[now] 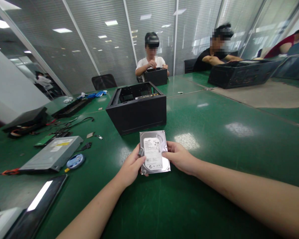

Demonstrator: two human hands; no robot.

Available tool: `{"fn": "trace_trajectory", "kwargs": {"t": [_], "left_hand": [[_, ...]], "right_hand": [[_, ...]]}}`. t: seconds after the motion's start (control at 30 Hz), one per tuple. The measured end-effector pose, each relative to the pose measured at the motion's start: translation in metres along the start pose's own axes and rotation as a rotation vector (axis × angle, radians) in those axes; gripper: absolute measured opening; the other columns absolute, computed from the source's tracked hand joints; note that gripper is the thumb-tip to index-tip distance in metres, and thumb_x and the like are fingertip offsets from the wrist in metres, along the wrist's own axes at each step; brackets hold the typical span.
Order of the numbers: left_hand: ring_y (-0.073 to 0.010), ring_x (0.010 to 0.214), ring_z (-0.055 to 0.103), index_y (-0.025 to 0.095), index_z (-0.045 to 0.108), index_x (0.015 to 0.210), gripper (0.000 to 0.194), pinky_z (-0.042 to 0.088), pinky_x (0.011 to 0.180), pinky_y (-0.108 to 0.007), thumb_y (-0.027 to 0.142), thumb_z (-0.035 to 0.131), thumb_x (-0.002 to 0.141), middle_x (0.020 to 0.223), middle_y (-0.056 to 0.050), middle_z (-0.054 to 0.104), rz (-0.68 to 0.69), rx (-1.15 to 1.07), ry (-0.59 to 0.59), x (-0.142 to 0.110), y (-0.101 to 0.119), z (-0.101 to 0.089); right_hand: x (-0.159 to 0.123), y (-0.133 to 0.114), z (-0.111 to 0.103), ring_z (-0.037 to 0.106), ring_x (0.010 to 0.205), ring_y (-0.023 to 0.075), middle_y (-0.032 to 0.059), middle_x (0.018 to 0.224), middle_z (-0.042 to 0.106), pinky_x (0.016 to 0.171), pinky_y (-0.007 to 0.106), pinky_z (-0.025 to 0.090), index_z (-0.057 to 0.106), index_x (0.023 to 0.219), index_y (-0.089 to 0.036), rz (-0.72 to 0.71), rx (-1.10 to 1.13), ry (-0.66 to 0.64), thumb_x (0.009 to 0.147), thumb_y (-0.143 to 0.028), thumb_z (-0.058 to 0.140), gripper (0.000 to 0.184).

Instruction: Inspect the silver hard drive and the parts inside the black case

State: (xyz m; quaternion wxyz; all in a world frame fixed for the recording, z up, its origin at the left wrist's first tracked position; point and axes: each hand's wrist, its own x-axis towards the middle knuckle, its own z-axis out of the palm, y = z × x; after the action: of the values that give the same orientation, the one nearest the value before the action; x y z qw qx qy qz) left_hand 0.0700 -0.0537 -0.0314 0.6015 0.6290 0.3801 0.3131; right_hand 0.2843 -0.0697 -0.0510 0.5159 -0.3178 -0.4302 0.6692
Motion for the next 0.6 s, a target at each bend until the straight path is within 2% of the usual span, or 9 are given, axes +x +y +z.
{"fn": "trace_trajectory", "kwargs": {"t": [0.4, 0.6], "left_hand": [[-0.0146, 0.064, 0.065, 0.026, 0.023, 0.151, 0.067, 0.053, 0.048, -0.026, 0.028, 0.052, 0.090, 0.124, -0.014, 0.061, 0.028, -0.010, -0.035, 0.0005, 0.0024, 0.0037], [-0.0151, 0.062, 0.064, 0.025, 0.020, 0.151, 0.070, 0.054, 0.048, -0.027, 0.028, 0.052, 0.089, 0.117, -0.013, 0.064, 0.023, -0.018, -0.035, 0.0009, 0.0033, 0.0045]], "right_hand": [[0.0014, 0.0037, -0.0018, 0.069, 0.102, 0.0244, 0.0093, 0.109, 0.072, 0.097, 0.047, 0.051, 0.062, 0.115, -0.016, -0.004, 0.051, -0.013, 0.072, -0.007, 0.065, 0.044], [0.0004, 0.0008, 0.0002, 0.068, 0.104, 0.0251, 0.0093, 0.108, 0.072, 0.097, 0.047, 0.051, 0.063, 0.112, -0.016, 0.016, 0.068, -0.007, 0.071, -0.008, 0.066, 0.042]]}}
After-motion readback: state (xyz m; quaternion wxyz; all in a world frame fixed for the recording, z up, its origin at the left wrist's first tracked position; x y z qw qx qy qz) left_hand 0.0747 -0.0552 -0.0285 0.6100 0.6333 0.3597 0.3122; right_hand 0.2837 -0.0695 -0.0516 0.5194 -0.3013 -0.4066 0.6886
